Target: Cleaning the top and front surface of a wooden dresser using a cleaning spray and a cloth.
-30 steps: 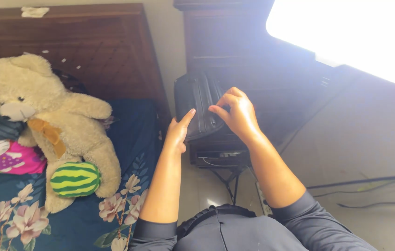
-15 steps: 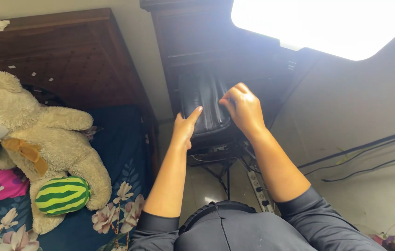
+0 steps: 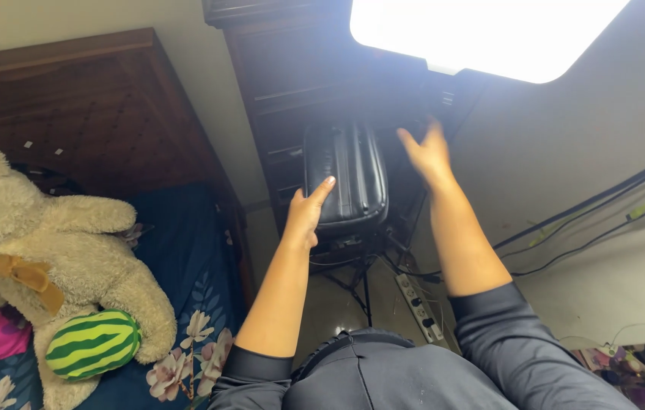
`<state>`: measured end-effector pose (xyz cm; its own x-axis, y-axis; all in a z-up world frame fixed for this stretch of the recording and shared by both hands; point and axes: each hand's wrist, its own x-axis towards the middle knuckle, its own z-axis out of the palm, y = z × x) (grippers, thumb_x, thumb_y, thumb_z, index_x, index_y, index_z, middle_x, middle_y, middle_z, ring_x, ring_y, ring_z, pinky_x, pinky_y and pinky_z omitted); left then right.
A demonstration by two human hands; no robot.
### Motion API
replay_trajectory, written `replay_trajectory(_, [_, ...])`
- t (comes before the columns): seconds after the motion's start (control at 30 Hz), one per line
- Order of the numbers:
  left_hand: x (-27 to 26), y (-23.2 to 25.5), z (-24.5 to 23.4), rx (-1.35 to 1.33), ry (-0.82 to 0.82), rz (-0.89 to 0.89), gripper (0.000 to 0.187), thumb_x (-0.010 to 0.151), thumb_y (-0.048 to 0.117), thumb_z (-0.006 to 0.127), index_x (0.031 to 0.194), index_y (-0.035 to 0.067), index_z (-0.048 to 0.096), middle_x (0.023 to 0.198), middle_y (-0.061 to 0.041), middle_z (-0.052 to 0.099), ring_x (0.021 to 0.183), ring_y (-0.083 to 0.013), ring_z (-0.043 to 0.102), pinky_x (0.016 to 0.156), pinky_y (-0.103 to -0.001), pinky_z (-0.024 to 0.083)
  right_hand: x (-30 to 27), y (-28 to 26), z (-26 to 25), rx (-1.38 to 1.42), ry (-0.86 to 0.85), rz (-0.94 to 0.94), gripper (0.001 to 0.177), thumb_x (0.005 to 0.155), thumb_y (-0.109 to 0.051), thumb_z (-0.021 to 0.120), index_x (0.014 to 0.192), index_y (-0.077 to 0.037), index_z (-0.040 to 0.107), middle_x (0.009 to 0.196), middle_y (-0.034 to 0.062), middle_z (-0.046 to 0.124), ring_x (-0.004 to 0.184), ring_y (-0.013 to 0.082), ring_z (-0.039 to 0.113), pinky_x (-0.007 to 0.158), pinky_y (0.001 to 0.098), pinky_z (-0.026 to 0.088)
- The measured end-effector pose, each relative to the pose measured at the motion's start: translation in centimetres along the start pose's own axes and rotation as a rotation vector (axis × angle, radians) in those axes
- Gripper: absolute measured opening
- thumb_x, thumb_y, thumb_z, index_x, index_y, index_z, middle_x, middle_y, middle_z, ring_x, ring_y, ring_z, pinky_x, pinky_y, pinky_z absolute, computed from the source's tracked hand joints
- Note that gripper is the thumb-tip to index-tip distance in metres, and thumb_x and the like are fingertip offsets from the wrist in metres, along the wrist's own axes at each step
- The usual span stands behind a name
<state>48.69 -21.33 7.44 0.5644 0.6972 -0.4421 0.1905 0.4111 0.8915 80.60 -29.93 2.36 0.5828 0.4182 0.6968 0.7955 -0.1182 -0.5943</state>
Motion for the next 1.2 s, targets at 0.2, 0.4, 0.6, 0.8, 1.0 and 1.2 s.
replay_trajectory(0.2, [-0.5, 0.0, -0.6, -0.036, -0.032, 0.021, 0.129, 0.068, 0.063, 0.076, 0.161, 0.000, 0.011, 0.164, -0.032, 0.017, 0.154, -0.0515, 0.011, 0.111, -0.082, 0.008, 0.2, -4.9, -0.1, -0.005, -0.026, 0.120, 0.027, 0.106, -0.022, 0.057, 0.116, 0.002, 0.060, 0.087, 0.0134, 0.076, 0.091, 0.0311, 0.072, 0.084, 0.0432, 0.053])
replay_trajectory(0.4, [-0.2, -1.4, -2.1, -0.077, -0.023, 0.033, 0.130, 0.070, 0.061, 0.078, 0.161, -0.002, 0.010, 0.164, -0.033, 0.018, 0.155, -0.0478, 0.013, 0.114, -0.079, 0.007, -2.3, -7.1, -1.9, -0.083, 0.042, 0.179, 0.026, 0.107, -0.021, 0.058, 0.110, 0.005, 0.059, 0.082, 0.0126, 0.073, 0.079, 0.0289, 0.073, 0.074, 0.0398, 0.054])
replay_trajectory(0.6, [-1.8, -2.7, -4.4, -0.090, -0.096, 0.067, 0.117, 0.065, 0.060, 0.077, 0.156, -0.001, 0.035, 0.159, -0.025, 0.038, 0.151, -0.0407, 0.026, 0.116, -0.069, 0.014, -5.6, -8.7, -4.7, -0.084, 0.089, 0.220, 0.023, 0.109, -0.020, 0.059, 0.109, 0.003, 0.061, 0.084, 0.0106, 0.073, 0.080, 0.0262, 0.073, 0.076, 0.0387, 0.054])
replay_trajectory(0.8, [-3.7, -5.5, -5.5, -0.066, -0.129, -0.002, 0.128, 0.068, 0.059, 0.078, 0.159, -0.003, 0.014, 0.165, -0.027, 0.024, 0.155, -0.0408, 0.018, 0.117, -0.071, 0.009, -9.4, -9.7, -8.4, -0.224, 0.157, 0.208, 0.022, 0.109, -0.018, 0.060, 0.112, 0.003, 0.060, 0.085, 0.0106, 0.074, 0.084, 0.0251, 0.072, 0.079, 0.0392, 0.053])
replay_trajectory(1.0, [-5.1, -8.7, -5.5, -0.024, -0.203, -0.064, 0.128, 0.066, 0.061, 0.078, 0.161, 0.002, 0.016, 0.165, -0.026, 0.024, 0.155, -0.0417, 0.015, 0.117, -0.071, 0.007, -13.0, -12.7, -13.0, -0.171, 0.129, 0.195, 0.022, 0.112, -0.019, 0.056, 0.118, 0.003, 0.057, 0.088, 0.0076, 0.075, 0.085, 0.0232, 0.071, 0.079, 0.0362, 0.052])
replay_trajectory(1.2, [-7.2, -8.7, -4.7, -0.012, -0.254, -0.071, 0.124, 0.067, 0.060, 0.078, 0.161, 0.004, 0.018, 0.166, -0.024, 0.022, 0.156, -0.0413, 0.013, 0.116, -0.074, 0.005, -16.0, -14.2, -15.9, -0.219, 0.195, 0.170, 0.020, 0.112, -0.017, 0.058, 0.117, 0.002, 0.060, 0.089, 0.0077, 0.075, 0.087, 0.0227, 0.070, 0.080, 0.0361, 0.052])
